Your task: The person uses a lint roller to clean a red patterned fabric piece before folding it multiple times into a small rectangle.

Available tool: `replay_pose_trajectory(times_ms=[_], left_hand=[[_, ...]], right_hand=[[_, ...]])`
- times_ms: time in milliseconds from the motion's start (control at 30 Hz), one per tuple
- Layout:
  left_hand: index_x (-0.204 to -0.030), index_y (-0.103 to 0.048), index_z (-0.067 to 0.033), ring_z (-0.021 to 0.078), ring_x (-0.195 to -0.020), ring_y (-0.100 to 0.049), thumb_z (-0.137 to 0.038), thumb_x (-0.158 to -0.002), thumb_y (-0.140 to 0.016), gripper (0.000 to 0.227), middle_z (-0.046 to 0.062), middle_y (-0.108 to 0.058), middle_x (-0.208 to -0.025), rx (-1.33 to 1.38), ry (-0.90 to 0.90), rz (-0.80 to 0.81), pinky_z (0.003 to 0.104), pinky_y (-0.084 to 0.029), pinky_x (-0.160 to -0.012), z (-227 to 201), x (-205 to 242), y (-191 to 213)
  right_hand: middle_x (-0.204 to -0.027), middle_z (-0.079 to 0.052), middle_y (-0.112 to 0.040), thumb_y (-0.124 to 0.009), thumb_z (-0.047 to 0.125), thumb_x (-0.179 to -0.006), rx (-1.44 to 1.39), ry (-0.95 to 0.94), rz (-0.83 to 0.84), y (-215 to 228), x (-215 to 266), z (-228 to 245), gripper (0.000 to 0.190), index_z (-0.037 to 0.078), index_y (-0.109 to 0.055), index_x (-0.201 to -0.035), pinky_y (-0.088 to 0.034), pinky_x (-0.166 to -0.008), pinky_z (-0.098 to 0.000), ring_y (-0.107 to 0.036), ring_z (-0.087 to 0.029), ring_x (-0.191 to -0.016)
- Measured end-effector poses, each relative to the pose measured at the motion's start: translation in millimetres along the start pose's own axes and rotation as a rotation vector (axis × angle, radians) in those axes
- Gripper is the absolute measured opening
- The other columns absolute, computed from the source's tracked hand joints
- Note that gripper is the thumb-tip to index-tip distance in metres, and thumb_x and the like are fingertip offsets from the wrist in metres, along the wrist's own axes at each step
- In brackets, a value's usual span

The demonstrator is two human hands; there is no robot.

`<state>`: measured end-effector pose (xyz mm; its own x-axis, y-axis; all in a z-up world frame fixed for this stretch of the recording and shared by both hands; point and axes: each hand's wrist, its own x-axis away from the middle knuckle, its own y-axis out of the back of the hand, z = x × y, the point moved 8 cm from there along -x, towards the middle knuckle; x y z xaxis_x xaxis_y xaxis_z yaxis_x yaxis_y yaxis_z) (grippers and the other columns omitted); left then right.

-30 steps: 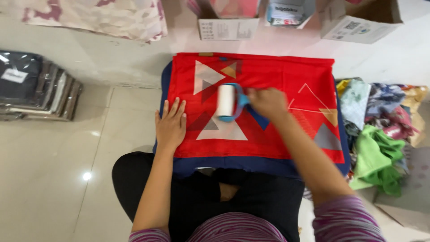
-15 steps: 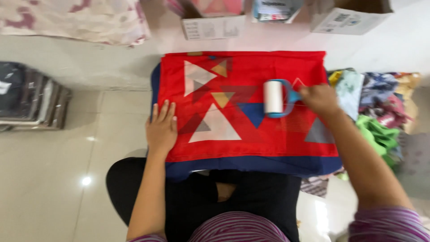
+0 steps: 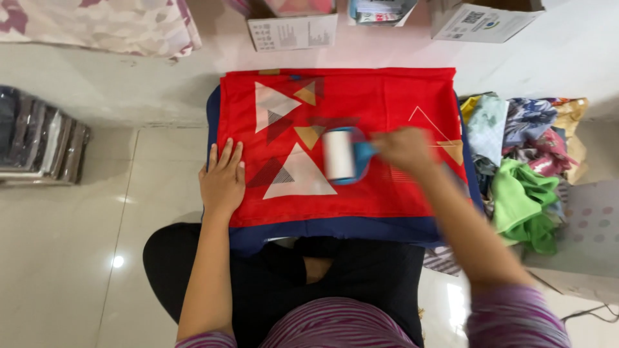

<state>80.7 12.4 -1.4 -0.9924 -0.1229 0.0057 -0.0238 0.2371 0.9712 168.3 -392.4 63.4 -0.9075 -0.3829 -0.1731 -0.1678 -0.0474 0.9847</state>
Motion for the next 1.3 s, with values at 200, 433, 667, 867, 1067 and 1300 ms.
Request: replay_pose_trajectory(times_ms=[200,433,667,867,1067,1300], left_hand=[[-0.162,-0.034,-0.0356,0.0252,-0.159,-0.017,-0.037,-0.111,-0.027,0.052,-0.010,-0.025,-0.172,-0.046,-0.013,-0.004,0.057,-0.037,-0.112,-0.1,-1.3,4.1],[-0.164,-0.026,-0.0383,0.0247,-0.159,-0.013,-0.037,-0.110,-0.023,0.054,-0.011,-0.016,-0.174,-0.059,0.009,0.093,0.055,-0.040,-0.108,-5.1,1.7,8.8],[-0.165,-0.026,-0.0375,0.0245,-0.159,-0.013,-0.038,-0.111,-0.020,0.054,-0.011,-0.017,-0.174,-0.085,0.007,0.083,0.056,-0.040,-0.106,-6.3,3.4,8.0],[-0.166,-0.025,-0.0345,0.0262,-0.159,-0.012,-0.037,-0.112,-0.018,0.054,-0.008,-0.016,-0.174,-0.064,0.005,0.087,0.058,-0.039,-0.106,-8.6,5.8,10.2],[-0.166,-0.024,-0.0349,0.0262,-0.159,-0.011,-0.039,-0.112,-0.018,0.054,-0.008,-0.015,-0.174,-0.072,-0.001,0.098,0.058,-0.039,-0.108,-4.9,2.5,6.2],[-0.164,-0.029,-0.0345,0.0268,-0.158,-0.015,-0.036,-0.112,-0.021,0.053,-0.009,-0.019,-0.173,-0.063,-0.006,0.084,0.060,-0.042,-0.106,-6.7,4.8,15.2]], right_hand=[[-0.047,-0.004,-0.056,-0.056,0.047,-0.092,-0.037,0.271,-0.505,-30.2,-51.4,180.6,0.044,0.022,-0.060,-0.057,-0.045,-0.043,-0.0448,-0.062,-0.031,-0.046],[-0.072,-0.016,-0.072,-0.042,0.059,-0.102,-0.202,0.148,-0.102,-29.9,-12.3,35.5,0.060,0.013,-0.074,-0.079,-0.054,-0.073,-0.0500,-0.072,-0.040,-0.077],[-0.056,0.005,-0.049,-0.066,0.032,-0.104,0.576,0.222,-0.279,-66.5,140.5,-253.4,0.012,0.027,-0.058,-0.097,-0.048,-0.053,-0.0396,-0.059,-0.026,-0.051],[-0.068,-0.010,-0.065,-0.057,0.071,-0.102,0.306,-0.242,-0.092,-47.6,152.9,-289.5,0.049,0.029,-0.077,-0.087,-0.054,-0.072,-0.0443,-0.071,-0.034,-0.077],[-0.062,-0.018,-0.065,-0.061,0.061,-0.091,-0.197,0.083,-0.109,17.4,49.3,28.7,0.054,0.012,-0.072,-0.073,-0.053,-0.066,-0.0528,-0.068,-0.043,-0.067],[-0.052,-0.001,-0.064,-0.048,0.050,-0.092,-0.150,0.168,-0.244,-29.5,-0.4,177.3,0.047,0.026,-0.067,-0.057,-0.051,-0.050,-0.0394,-0.070,-0.025,-0.056]])
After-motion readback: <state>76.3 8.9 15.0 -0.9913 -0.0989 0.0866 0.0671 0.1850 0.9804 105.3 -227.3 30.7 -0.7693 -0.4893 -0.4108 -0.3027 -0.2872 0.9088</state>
